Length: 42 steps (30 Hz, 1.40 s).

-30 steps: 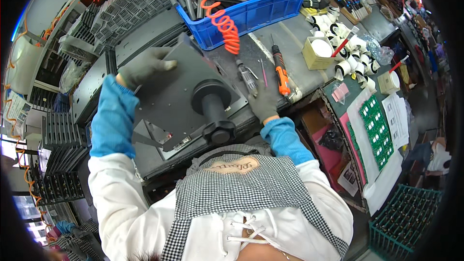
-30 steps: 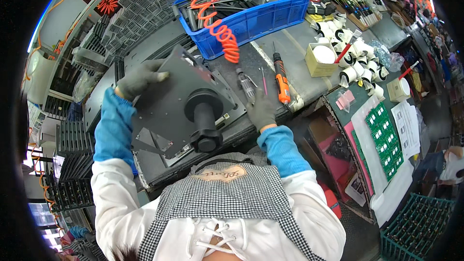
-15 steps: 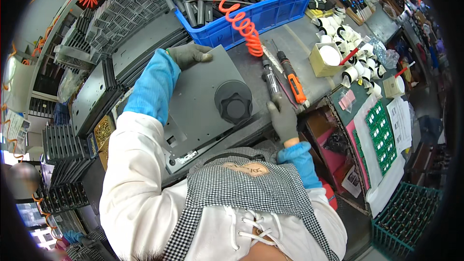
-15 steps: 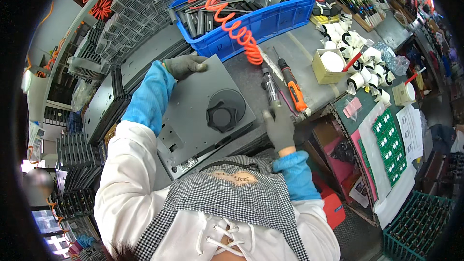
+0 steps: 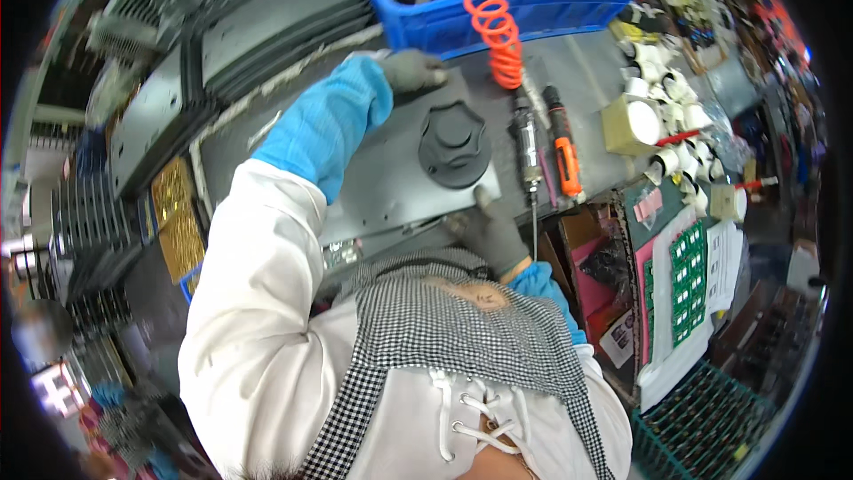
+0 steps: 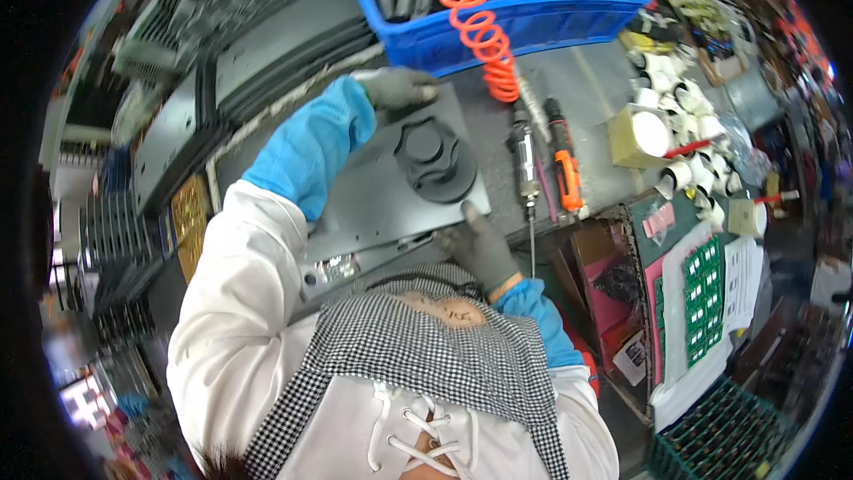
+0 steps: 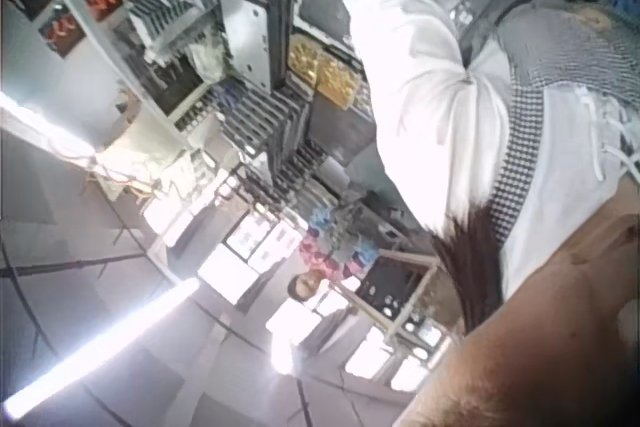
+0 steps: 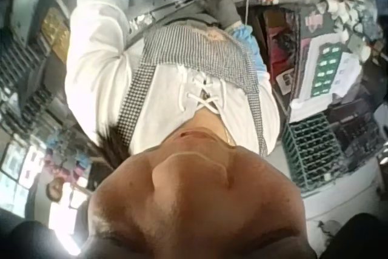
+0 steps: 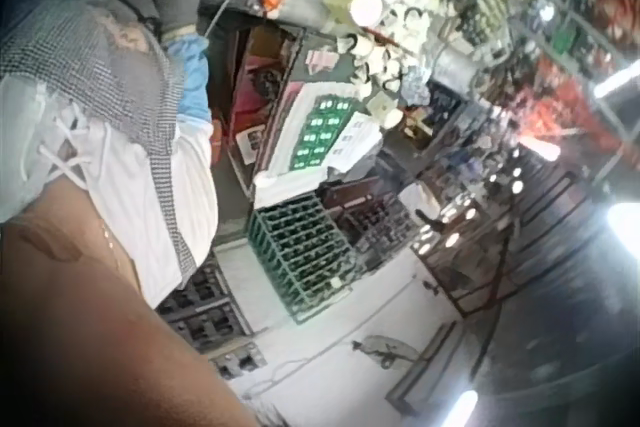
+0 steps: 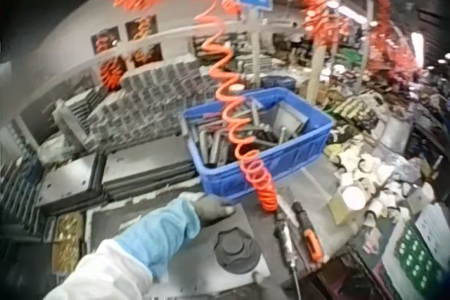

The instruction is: The recorder is assembling an electronic device by applying adhesive or paste to a PCB and securing components with an electric screwdriver.

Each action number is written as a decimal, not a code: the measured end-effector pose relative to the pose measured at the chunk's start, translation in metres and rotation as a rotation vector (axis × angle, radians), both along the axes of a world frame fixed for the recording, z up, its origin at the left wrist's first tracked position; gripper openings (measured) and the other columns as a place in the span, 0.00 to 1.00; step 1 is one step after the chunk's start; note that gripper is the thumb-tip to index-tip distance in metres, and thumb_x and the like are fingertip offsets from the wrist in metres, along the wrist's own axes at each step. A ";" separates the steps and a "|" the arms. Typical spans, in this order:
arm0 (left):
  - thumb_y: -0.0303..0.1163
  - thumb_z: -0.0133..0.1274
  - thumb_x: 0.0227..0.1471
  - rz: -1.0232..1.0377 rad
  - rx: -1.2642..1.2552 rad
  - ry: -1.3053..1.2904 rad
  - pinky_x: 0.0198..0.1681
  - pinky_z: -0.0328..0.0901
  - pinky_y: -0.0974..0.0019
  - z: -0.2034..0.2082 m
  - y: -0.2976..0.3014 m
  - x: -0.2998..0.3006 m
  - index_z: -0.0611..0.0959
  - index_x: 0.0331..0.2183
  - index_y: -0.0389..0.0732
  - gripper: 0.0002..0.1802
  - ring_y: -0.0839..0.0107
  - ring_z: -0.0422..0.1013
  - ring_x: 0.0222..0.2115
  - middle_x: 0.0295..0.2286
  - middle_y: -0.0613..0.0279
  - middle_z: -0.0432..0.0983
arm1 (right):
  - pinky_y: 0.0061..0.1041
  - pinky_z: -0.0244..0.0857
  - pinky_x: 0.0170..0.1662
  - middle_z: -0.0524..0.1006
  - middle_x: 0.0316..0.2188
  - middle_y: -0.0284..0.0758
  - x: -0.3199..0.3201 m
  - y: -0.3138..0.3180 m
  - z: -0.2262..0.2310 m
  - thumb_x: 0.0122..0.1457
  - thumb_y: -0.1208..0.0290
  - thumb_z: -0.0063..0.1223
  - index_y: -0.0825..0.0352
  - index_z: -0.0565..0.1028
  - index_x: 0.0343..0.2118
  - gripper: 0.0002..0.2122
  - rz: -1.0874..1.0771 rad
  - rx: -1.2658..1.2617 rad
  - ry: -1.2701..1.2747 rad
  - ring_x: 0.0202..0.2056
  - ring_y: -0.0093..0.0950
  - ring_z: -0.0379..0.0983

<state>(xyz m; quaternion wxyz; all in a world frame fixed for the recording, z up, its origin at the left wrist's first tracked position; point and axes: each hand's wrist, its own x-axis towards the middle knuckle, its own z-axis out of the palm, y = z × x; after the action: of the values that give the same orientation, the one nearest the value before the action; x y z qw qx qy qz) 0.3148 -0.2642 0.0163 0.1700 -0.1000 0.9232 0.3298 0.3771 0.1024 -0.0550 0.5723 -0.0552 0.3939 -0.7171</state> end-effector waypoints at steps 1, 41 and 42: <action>0.51 0.53 0.64 0.029 -0.036 0.075 0.62 0.63 0.56 0.019 0.002 0.017 0.77 0.60 0.43 0.30 0.61 0.72 0.55 0.54 0.56 0.78 | 0.50 0.59 0.64 0.68 0.62 0.42 -0.005 -0.005 0.004 0.68 0.52 0.55 0.64 0.62 0.66 0.30 -0.044 0.007 -0.160 0.61 0.43 0.65; 0.37 0.54 0.61 1.431 0.306 0.478 0.44 0.70 0.60 -0.052 0.204 0.319 0.82 0.46 0.36 0.17 0.62 0.77 0.38 0.37 0.52 0.82 | 0.37 0.65 0.60 0.76 0.59 0.33 -0.092 0.021 -0.031 0.69 0.59 0.48 0.60 0.72 0.61 0.21 -0.004 -0.063 0.318 0.60 0.33 0.69; 0.39 0.55 0.60 1.458 0.174 0.495 0.45 0.70 0.59 -0.046 0.203 0.326 0.82 0.48 0.37 0.19 0.59 0.78 0.41 0.39 0.49 0.83 | 0.37 0.65 0.60 0.76 0.59 0.33 -0.086 0.020 -0.024 0.69 0.59 0.48 0.60 0.72 0.61 0.21 0.008 -0.061 0.314 0.60 0.33 0.69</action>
<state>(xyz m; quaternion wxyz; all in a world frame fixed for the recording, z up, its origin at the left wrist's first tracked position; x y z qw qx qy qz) 0.6410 -0.0616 -0.0302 -0.2939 -0.5922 0.6061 0.4423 0.2910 0.1227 -0.0788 0.5045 -0.1854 0.4562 -0.7092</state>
